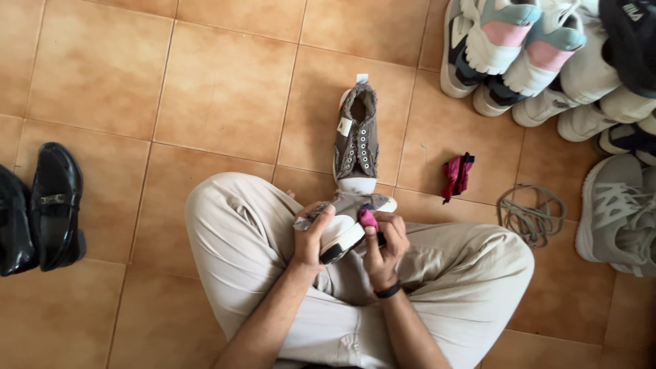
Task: The person sits cross-legged on a tiled floor and wipes a grey canvas sneaker with a pink cloth. They rotate the shoe to clean the upper, toe cap, and sides, then place it beside its pair.
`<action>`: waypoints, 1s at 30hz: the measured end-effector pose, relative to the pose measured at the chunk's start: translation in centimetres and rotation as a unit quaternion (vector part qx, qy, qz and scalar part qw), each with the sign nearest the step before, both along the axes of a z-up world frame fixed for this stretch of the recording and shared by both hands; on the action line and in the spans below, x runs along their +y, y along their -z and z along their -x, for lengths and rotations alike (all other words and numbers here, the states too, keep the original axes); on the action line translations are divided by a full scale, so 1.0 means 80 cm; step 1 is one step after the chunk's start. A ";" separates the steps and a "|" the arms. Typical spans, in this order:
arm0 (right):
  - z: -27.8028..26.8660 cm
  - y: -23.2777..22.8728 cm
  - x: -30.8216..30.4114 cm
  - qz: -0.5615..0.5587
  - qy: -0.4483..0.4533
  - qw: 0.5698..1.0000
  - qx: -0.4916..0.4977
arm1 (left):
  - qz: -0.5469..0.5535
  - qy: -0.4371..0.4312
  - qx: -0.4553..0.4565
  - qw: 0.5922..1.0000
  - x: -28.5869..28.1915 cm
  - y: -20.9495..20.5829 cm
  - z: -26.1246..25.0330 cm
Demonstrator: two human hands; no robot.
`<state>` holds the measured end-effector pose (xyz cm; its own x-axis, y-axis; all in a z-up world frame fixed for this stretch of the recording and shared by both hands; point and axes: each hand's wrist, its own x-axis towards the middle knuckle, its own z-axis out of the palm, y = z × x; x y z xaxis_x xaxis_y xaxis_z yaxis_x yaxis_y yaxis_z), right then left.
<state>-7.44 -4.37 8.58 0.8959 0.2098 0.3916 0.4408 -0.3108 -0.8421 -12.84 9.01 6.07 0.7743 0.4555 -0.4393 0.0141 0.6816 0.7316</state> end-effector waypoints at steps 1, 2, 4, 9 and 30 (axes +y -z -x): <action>0.006 -0.001 0.001 -0.006 0.006 1.000 0.008 | -0.021 0.007 -0.016 1.000 0.000 -0.002 -0.003; 0.017 -0.001 0.005 -0.024 -0.005 0.999 -0.030 | -0.044 0.015 -0.030 0.998 0.002 -0.004 -0.003; 0.044 -0.002 0.011 -0.055 -0.028 0.993 -0.103 | -0.068 0.030 -0.024 0.997 0.004 -0.007 0.000; 0.018 0.016 0.011 0.008 -0.097 0.970 -0.223 | 0.095 0.019 0.090 0.991 0.005 -0.006 0.004; -0.071 0.085 -0.041 0.122 0.026 0.991 0.051 | -0.026 -0.031 -0.057 0.998 -0.009 0.009 0.009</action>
